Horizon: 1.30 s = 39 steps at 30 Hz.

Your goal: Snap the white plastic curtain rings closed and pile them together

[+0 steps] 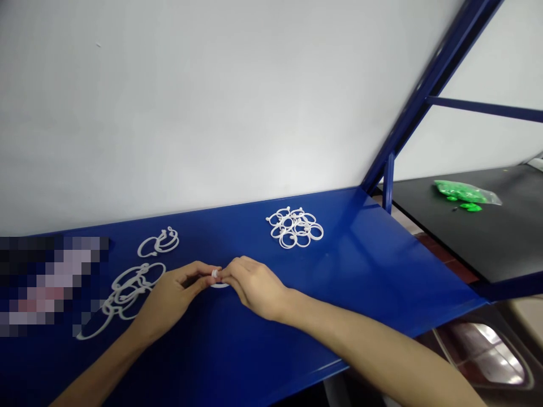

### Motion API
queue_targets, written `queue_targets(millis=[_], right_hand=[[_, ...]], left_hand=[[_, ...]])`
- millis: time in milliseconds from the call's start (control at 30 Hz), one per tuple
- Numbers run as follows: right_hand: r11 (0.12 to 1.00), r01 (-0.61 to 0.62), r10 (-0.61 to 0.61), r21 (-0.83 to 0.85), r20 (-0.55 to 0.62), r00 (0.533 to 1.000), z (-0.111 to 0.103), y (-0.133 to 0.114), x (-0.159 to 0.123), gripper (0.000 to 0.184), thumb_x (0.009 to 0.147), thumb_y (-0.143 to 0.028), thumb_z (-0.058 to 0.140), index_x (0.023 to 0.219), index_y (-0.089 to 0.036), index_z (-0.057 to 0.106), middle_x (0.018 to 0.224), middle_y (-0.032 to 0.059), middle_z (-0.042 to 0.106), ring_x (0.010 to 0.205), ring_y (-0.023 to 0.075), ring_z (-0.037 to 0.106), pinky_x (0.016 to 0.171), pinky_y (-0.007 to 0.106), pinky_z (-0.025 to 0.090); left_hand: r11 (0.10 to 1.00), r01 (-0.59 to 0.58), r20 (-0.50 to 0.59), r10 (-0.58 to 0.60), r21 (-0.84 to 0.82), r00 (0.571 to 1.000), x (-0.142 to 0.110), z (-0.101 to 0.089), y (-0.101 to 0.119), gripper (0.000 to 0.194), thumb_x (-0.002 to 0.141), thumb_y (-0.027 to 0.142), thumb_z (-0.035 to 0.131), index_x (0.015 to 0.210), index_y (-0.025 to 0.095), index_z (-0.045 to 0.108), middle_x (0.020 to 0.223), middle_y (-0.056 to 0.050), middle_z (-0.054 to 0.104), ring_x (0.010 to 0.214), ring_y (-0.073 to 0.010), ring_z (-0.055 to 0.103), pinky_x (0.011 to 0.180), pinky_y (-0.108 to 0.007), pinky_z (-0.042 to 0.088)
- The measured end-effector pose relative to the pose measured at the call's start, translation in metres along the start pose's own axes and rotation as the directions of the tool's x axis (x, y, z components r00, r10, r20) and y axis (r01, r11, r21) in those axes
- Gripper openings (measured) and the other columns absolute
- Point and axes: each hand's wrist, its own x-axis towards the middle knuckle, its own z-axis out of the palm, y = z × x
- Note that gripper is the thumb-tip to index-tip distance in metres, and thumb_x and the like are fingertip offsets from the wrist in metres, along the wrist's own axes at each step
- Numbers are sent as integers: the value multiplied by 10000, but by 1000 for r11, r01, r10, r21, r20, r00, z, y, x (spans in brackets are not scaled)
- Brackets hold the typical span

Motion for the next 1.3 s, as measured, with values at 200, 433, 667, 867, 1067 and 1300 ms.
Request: queue_targets(millis=[200,433,667,867,1067,1300], right_hand=[[1000,-17,17,10,-12,1000,-4,-4,-1,131,1033,-219,475,1028,-191,603,971,68,709,878,166,668,805,305,558],[996,-77,80,45,-73,994,-6,-8,5,89,1017,-253,535,1054,-210,603,990,54,719,888,164,684,802,301,560],[983,111,-108,-145,29,994,-10,-1,-4,207,1050,-183,402,997,-174,602,919,84,703,810,177,620,755,304,534],[953,189,-165,-238,118,979,-12,0,-10,262,1019,-89,344,1047,-172,591,919,86,699,811,185,602,757,313,517],[910,241,-217,-337,108,970,-10,0,-9,310,1058,-151,288,1006,-150,594,875,98,688,763,193,576,717,319,506],[900,137,-141,-413,21,990,-19,-2,6,225,1061,-226,396,1055,-168,614,878,72,689,774,176,608,715,301,512]], left_hand=[[998,-52,-61,50,-29,997,-3,3,1,290,850,513,641,931,258,754,936,-17,780,840,-203,710,815,-331,559],[972,-26,-137,-6,-233,991,-2,7,2,376,802,554,703,962,214,732,870,-32,775,752,-187,714,768,-322,592],[994,-74,-136,62,-82,989,-8,14,2,223,821,462,683,879,266,773,887,-2,794,805,-200,739,783,-307,595],[975,-202,-166,214,89,963,-16,20,9,181,856,388,630,792,297,774,834,25,789,793,-196,742,756,-301,590],[970,-198,-169,221,142,960,-15,20,7,184,870,370,608,793,294,757,840,27,790,816,-201,749,780,-312,592],[858,-362,-114,427,363,897,-6,8,0,291,958,461,536,1064,251,708,1006,-30,764,953,-204,706,891,-338,553]])
